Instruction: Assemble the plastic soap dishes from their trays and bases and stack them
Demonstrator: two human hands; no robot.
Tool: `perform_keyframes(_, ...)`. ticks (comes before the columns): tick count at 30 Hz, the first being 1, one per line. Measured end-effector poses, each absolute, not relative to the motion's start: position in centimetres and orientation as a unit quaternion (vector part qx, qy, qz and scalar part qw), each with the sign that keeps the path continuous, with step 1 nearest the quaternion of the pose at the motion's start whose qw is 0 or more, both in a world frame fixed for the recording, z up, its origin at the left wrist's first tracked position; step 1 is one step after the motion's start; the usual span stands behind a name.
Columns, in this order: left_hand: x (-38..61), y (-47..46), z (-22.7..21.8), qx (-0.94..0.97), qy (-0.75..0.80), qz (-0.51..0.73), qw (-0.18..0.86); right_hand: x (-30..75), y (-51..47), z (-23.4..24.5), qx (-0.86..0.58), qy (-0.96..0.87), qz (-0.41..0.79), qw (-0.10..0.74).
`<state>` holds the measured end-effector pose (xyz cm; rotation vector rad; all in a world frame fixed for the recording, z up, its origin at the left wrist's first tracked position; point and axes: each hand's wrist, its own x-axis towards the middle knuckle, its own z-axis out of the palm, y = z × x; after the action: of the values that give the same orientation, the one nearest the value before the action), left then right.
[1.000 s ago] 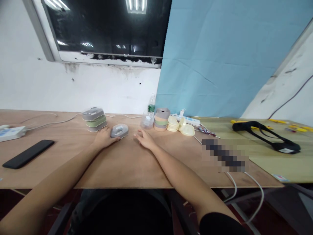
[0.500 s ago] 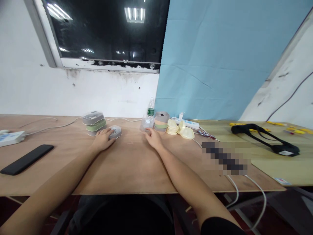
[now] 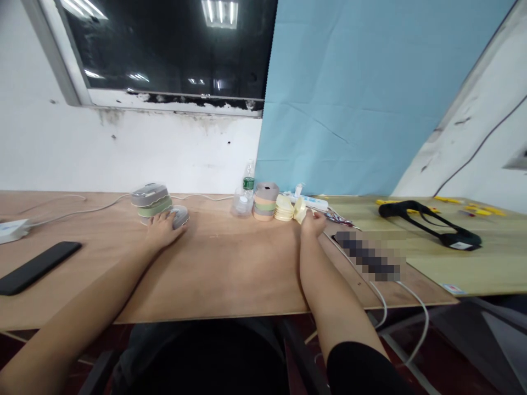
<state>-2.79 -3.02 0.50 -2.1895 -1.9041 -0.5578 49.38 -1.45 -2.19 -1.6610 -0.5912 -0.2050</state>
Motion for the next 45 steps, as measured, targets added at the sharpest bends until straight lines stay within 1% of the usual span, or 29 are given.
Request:
perform_keyframes(3, -2.8, -3.0, 0.4, -0.739, -0.640, -0.189, 0.092, 48.8, -0.8, -2.6, -0.750, -0.220, -0.057, 0.621)
perform_keyframes(8, -2.9, -2.8, 0.2, -0.740, -0.639, -0.192, 0.084, 47.8, -0.5, -2.8, -0.755, -0.303, 0.010, 0.581)
perform_keyframes(11, -2.9, -2.7, 0.2, -0.741, -0.638, -0.193, 0.080, 47.6, -0.6, -2.7, -0.759, -0.317, 0.016, 0.569)
perform_keyframes(14, -2.9, -2.8, 0.2, -0.741, -0.638, -0.195, 0.080, 47.0, -1.1, -2.1, -0.738, -0.340, -0.041, 0.581)
perform_keyframes(17, -2.8, -2.9, 0.3, -0.741, -0.638, -0.193, 0.082, 45.3, -2.1, -0.6, -0.688, -0.390, -0.148, 0.595)
perform_keyframes(20, -2.8, -2.8, 0.2, -0.742, -0.637, -0.192, 0.080, 42.4, -3.3, 1.2, -0.627, -0.469, -0.219, 0.582)
perform_keyframes(23, -2.9, -2.7, 0.0, -0.743, -0.635, -0.196, 0.082, 38.6, -4.3, 2.4, -0.566, -0.561, -0.238, 0.556)
perform_keyframes(26, -2.8, -2.7, -0.2, -0.740, -0.635, -0.201, 0.093, 34.4, -5.0, 2.4, -0.484, -0.661, -0.217, 0.531)
perform_keyframes(28, -2.5, -2.8, -0.2, -0.739, -0.631, -0.209, 0.107, 31.8, -5.5, 1.9, -0.430, -0.733, -0.188, 0.492)
perform_keyframes(30, -2.2, -3.1, -0.1, -0.740, -0.624, -0.219, 0.121, 29.6, -6.1, 1.3, -0.387, -0.800, -0.158, 0.430)
perform_keyframes(35, -1.3, -3.8, 0.3, -0.801, -0.541, -0.225, 0.121, 26.6, -7.0, 0.2, -0.274, -0.929, -0.126, 0.215)
perform_keyframes(37, -0.9, -4.2, 0.3, -0.848, -0.479, -0.204, 0.096, 26.5, -7.0, 0.2, -0.261, -0.940, -0.122, 0.182)
perform_keyframes(40, -0.2, -4.6, -0.1, -0.895, -0.404, -0.177, 0.061, 27.2, -6.8, 0.5, -0.296, -0.926, -0.096, 0.213)
perform_keyframes(45, 0.5, -5.2, 0.0, -0.920, -0.356, -0.161, 0.018, 29.1, -6.1, 0.6, -0.355, -0.888, -0.051, 0.287)
